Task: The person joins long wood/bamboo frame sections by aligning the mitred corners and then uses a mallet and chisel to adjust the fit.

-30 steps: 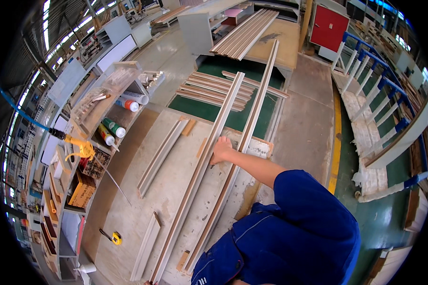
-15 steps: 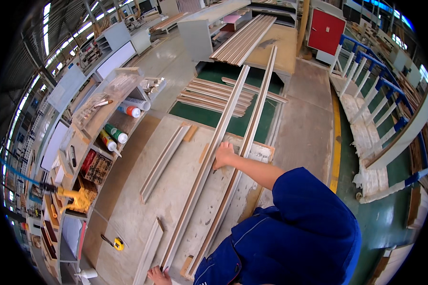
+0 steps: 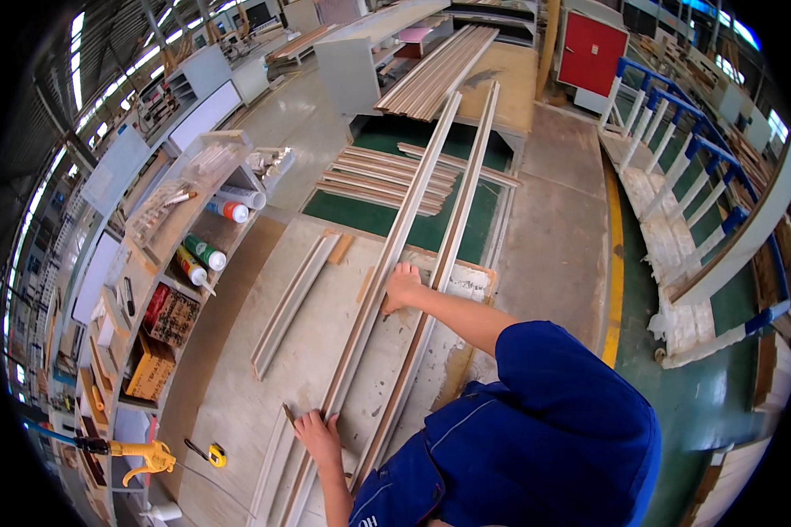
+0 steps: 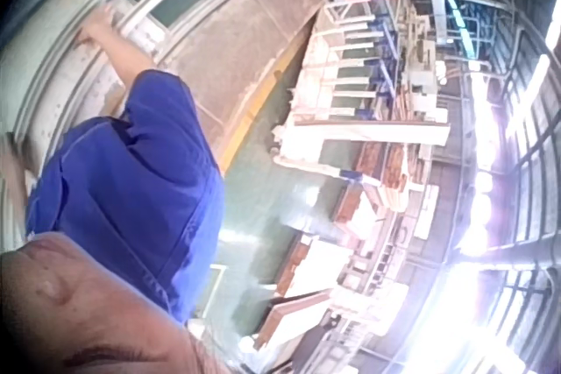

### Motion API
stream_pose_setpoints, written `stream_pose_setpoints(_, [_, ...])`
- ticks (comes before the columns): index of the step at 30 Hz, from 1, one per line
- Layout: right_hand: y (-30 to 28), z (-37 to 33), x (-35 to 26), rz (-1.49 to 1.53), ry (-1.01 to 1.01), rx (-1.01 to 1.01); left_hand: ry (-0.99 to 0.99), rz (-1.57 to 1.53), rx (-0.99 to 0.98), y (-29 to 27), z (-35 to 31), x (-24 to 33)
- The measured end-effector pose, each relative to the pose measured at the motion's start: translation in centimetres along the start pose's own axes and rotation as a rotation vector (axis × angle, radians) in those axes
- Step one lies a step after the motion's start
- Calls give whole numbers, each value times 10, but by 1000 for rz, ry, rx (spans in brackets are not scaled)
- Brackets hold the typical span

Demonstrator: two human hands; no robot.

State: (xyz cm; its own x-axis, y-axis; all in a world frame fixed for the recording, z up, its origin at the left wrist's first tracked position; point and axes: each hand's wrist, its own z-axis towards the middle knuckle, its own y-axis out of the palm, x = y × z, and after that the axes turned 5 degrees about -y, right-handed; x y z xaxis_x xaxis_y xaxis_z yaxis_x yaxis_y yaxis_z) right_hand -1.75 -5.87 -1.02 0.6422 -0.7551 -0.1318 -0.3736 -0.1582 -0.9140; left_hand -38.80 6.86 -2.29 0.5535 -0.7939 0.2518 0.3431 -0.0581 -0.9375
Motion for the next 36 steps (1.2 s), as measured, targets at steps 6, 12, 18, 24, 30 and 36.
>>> stream_pose_setpoints(6, [7, 4, 4, -73, -42, 112, -142, 182, 39, -46, -73, -64])
stream_pose_setpoints(12, [-3, -1, 12, -166, -138, 60, -524, 215, 6, -95, -191, -183])
stream_pose_setpoints(18, [-13, -7, 15, -256, -123, 57, -751, -40, -78, -140, -246, -232])
stream_pose_setpoints(24, [-12, -12, 18, -354, -283, 221, -568, -26, -7, -139, -240, -231])
stream_pose_setpoints(30, [-3, -28, -10, -248, -275, 83, -601, 61, -28, -146, -236, -224])
stream_pose_setpoints(36, [-7, -47, -26, -359, -220, 105, -563, 66, 4, -139, -228, -224])
